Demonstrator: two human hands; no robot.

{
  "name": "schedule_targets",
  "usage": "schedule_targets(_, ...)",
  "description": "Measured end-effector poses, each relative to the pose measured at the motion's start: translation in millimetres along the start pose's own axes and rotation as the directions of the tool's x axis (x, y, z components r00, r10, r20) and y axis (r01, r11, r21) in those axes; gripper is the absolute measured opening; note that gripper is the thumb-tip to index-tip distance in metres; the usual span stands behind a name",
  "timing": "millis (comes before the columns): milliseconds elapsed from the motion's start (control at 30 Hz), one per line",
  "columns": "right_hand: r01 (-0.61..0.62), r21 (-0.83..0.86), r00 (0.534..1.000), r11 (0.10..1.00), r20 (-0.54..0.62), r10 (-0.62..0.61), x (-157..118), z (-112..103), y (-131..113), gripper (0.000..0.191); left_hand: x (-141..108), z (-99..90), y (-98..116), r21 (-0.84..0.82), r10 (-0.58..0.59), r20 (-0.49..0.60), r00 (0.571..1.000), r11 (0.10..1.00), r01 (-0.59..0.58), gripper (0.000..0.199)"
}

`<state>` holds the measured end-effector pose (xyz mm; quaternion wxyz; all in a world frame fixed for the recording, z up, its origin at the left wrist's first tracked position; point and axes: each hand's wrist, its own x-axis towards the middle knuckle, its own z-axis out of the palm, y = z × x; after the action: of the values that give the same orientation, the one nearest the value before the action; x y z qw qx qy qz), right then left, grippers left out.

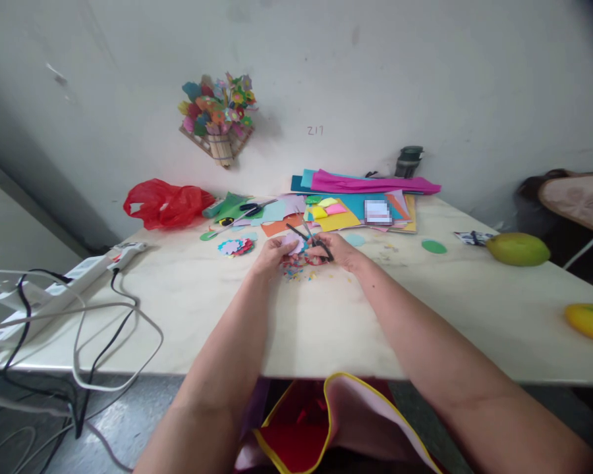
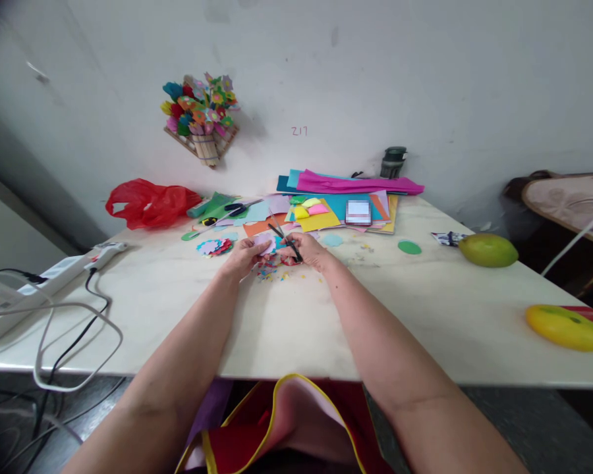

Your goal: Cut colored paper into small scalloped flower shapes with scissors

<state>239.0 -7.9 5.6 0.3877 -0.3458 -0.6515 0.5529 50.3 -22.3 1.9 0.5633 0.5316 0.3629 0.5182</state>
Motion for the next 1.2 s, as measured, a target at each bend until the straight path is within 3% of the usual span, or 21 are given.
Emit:
schedule_targets(200,0.078,0.075,0.98,0.994,-0.189,-0.063,4,3,-2,0.041,3,-1.9,-5,0.069,-0.041,0.082,0.996,0.997,0.036,0.036)
schedule_targets(500,0.106,0.09,0.976,0.99,-0.2,-0.086,7,7,5,0.041,7,-5.7,-16,0.116,-0.091,0.163,0.982,0.991,0.072,0.033)
schedule_targets(867,0.09,0.076,0.963,0.993,-0.26,-0.068,7,13,3,0.041,6,1.6,-19,-0.004,-0.002,-0.029,1.0,1.0,0.002,0.03)
schedule_targets(1200,-0.043,-0.003,0.987,0.999,-0.156,0.042,-5,17,-10,0.042,4,2.0,-13,-0.081,0.05,-0.116,0.992,0.995,-0.06,0.041)
